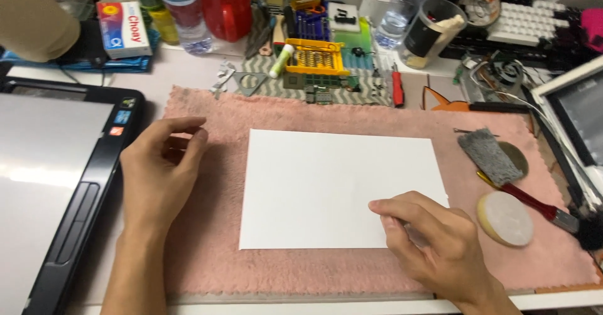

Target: The person cleans a white sheet of paper on a pink towel using a steel wool pad, a round sponge, and a brush. They rub the surface with each tool in sequence, then spray the paper with a liquid and continue brushing.

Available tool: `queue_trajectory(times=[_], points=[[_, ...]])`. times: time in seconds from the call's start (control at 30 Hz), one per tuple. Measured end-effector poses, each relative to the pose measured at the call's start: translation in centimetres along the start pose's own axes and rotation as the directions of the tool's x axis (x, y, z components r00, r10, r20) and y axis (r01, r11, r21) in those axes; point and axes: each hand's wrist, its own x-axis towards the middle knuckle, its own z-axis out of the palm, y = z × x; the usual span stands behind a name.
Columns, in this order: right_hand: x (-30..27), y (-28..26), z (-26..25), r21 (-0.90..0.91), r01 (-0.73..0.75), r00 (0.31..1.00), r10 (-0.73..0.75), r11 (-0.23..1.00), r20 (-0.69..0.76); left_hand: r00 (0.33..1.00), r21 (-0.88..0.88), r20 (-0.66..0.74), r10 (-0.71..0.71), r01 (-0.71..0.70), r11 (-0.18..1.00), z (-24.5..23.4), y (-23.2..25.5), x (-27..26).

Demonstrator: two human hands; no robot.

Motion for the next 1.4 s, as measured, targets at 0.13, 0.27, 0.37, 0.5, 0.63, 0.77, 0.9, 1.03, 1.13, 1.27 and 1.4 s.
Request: queue_trajectory(times=[0.13, 0.27, 0.37, 0.5, 0.63, 0.77, 0.9, 1.03, 1.13, 1.27, 1.4], points=[[2.0, -1.7, 0.6, 0.047, 0.015, 0.998, -0.018, 0.999, 0.062, 1.000, -0.002, -0.016, 0.010, -0.010, 1.000, 0.0, -0.4, 0.2], [3.6, -3.0, 3.2, 0.166, 0.150, 0.973, -0.175, 0.975, 0.150, 0.998, -0.055, -0.038, 0.048, -0.050, 0.997, 0.0, -0.8, 0.2], [4.3, -3.4, 5.1, 0.183, 0.202, 0.965, -0.228, 0.962, 0.133, 0.998, -0.068, -0.034, 0.046, -0.048, 0.997, -0.1, -0.7, 0.2], [3.8, -2.0, 5.0, 0.149, 0.101, 0.989, -0.115, 0.984, 0.089, 1.000, -0.102, -0.028, 0.014, -0.017, 0.995, 0.0, -0.6, 0.3], [2.8, -0.3, 2.9, 0.198, -0.214, 0.975, 0.221, 0.957, -0.013, 1.000, -0.122, -0.027, 0.001, -0.004, 0.992, -0.2, -1.0, 0.3], [2.1, 2.8, 0.1, 0.766, -0.446, 0.778, 0.623, 0.462, 0.078, 1.000, -0.046, -0.021, 0.006, -0.007, 0.999, 0.2, -1.6, 0.1], [1.2, 6.0, -2.3, 0.954, -0.274, 0.760, 0.636, 0.124, 0.136, 0.993, 0.021, -0.024, -0.120, 0.120, 0.993, 0.0, 0.5, -0.2], [-0.2, 8.0, -4.4, 0.964, -0.226, 0.704, 0.659, -0.143, 0.263, 0.995, 0.033, -0.006, -0.100, 0.100, 0.994, 0.4, -0.3, -0.4], [-0.5, 8.2, -4.9, 0.977, -0.174, 0.749, 0.628, -0.122, 0.211, 0.999, 0.104, -0.015, -0.036, 0.038, 0.994, 0.8, -1.9, -0.4], [-0.7, 8.3, -5.0, 0.988, -0.148, 0.768, 0.625, -0.040, 0.140, 0.996, 0.095, -0.064, -0.063, 0.069, 0.993, 1.7, -3.9, -0.6], [-0.6, 8.2, -5.0, 0.986, -0.166, 0.727, 0.674, -0.008, 0.128, 0.994, 0.048, -0.087, -0.068, 0.072, 0.996, 2.2, -3.5, -1.1]])
